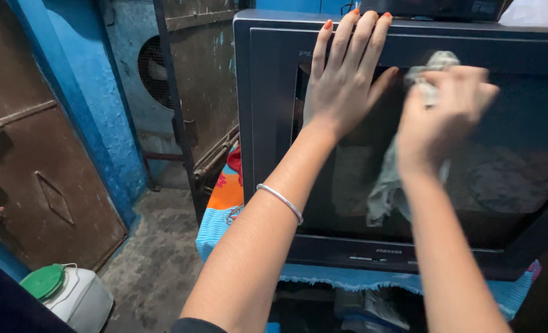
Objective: The person wipes the front glass, top, and sides of a television set with a cloth by hand.
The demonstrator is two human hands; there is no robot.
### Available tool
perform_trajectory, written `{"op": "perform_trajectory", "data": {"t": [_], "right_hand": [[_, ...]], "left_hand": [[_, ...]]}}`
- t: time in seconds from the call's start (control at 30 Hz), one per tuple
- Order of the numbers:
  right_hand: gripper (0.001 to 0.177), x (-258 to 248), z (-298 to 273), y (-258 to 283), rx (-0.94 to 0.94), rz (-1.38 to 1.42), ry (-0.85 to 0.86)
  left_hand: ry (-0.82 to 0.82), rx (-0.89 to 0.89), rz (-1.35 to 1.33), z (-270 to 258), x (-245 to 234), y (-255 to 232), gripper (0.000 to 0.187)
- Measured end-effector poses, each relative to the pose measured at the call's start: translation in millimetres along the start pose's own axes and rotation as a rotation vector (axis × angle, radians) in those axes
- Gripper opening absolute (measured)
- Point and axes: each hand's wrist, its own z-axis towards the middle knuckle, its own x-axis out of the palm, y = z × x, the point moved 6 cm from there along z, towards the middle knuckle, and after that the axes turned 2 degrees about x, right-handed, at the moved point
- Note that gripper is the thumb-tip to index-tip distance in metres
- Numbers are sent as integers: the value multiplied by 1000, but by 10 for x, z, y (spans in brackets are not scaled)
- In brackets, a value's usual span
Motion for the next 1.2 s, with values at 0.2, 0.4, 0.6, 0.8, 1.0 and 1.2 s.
{"op": "perform_trajectory", "data": {"t": [0.2,0.4,0.6,0.8,1.0,1.2], "right_hand": [[22,-75,115,133,-86,127,113],[21,-186,133,-135,-60,131,90],[20,-16,85,214,-79,16,73],[13,8,67,-236,-80,78,127],[15,-72,54,-933,9,-83,25],[17,47,-7,-91,-104,6,74]], "left_hand": [[-8,-5,8,-1,-4,0,69],[-7,4,33,4,2,12,68],[-5,1,5,-12,18,3,70],[-6,12,18,-12,12,13,70],[-9,9,6,6,-18,-8,70],[-30,6,-16,41,-26,-30,76]]}}
